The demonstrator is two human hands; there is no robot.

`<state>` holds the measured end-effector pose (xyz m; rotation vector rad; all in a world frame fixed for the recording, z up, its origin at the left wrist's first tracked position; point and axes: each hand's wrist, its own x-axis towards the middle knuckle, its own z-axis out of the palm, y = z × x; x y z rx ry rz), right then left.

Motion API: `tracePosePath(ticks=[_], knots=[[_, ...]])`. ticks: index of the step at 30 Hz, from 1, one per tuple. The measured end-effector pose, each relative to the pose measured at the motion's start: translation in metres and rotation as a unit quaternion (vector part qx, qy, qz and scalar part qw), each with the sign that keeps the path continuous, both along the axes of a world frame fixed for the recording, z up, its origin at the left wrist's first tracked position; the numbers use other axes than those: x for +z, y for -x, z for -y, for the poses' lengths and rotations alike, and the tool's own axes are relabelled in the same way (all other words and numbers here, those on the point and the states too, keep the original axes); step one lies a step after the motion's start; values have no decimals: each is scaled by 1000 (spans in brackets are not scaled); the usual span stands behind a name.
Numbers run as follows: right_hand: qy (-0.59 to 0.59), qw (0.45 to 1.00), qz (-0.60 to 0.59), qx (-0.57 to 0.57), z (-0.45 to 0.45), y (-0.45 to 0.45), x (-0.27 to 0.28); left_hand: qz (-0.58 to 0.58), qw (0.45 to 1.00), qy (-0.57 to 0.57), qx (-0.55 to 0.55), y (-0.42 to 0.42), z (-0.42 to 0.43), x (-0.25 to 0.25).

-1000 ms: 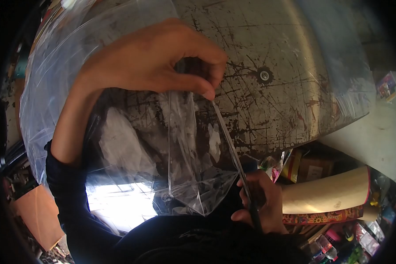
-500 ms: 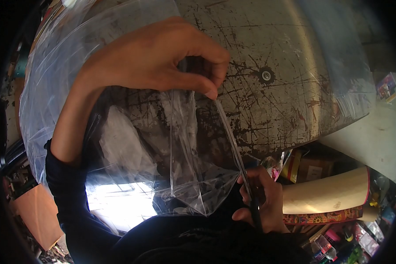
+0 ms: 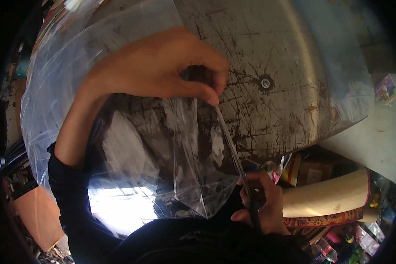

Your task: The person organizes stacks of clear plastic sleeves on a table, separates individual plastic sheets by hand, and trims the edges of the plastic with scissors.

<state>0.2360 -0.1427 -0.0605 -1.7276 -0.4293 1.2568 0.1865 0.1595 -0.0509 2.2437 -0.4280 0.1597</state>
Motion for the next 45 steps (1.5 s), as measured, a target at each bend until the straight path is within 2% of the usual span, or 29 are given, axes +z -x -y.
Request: tracePosePath(ticks=[9, 13, 19, 24, 30, 39, 45], knots=[[7, 1000, 3, -10, -1, 3, 0, -11, 999, -34, 11, 0, 0, 3], [19, 999, 32, 20, 3, 0, 1, -25, 999, -33, 12, 0, 1, 5], [21, 999, 26, -13, 1, 2, 2, 76, 996, -28, 25, -2, -8, -9], [7, 1000, 14, -12, -3, 0, 2, -1, 999, -26, 34, 0, -6, 0], [-4, 1000, 6, -22, -7, 0, 3, -19, 999, -24, 38, 0, -6, 2], [26, 999, 19, -1, -4, -1, 6, -3, 999, -7, 44, -1, -5, -2], [21, 999, 29, -38, -10, 2, 7, 10, 999, -7, 37, -1, -6, 0]])
